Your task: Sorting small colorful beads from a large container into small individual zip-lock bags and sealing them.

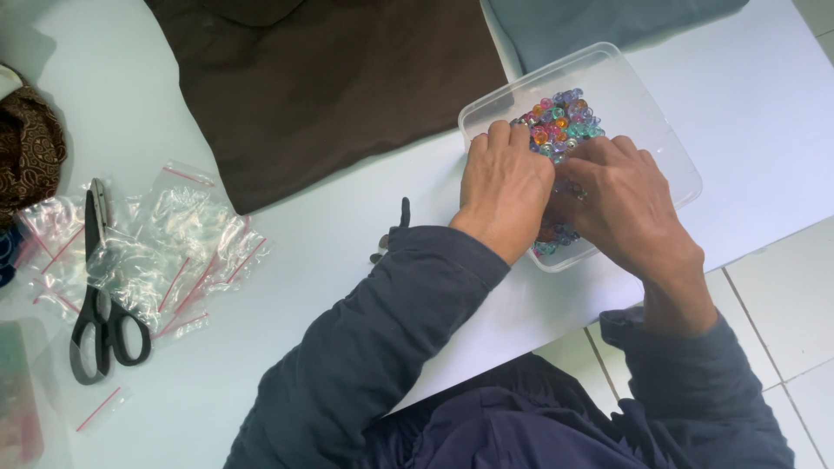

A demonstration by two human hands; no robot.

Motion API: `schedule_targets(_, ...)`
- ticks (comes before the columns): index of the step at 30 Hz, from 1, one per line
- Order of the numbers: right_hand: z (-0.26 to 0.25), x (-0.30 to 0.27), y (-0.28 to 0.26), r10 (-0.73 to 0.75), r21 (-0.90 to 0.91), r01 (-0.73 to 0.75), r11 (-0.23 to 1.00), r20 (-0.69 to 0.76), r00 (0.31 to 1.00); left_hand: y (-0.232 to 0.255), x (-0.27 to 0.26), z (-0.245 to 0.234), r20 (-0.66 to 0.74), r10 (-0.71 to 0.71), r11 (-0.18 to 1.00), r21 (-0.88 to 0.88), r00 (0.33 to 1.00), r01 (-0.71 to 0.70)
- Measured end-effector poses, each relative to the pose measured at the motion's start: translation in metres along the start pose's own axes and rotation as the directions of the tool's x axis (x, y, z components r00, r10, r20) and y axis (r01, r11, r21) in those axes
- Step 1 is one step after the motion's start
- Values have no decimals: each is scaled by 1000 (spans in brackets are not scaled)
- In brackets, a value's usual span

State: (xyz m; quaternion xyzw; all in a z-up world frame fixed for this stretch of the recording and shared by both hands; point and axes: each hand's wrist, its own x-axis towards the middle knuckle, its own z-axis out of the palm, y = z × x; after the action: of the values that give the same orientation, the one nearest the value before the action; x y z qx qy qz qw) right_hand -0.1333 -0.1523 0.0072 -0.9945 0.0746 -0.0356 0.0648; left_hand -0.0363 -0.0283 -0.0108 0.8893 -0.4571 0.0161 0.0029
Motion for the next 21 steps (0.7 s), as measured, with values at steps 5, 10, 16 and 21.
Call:
schedule_targets(5,-5,-9,9,-75,1,76,997,-103,992,-1,-2,-1,-25,11,1000,-23,1000,-12)
schedule_targets(10,5,-8,4,-134,-36,132,991,-43,990,12,0,9,-3,8,1000,20,1000,-8)
schedule_targets(16,4,-7,2,-95,7,95,995,-35,995,7,1,11,4,35,998,-48,999,-34)
schedule_targets(21,-21,-13,-21,-124,239,196,951,-287,950,-19,-20,-19,-313,5,986,-158,950,-57)
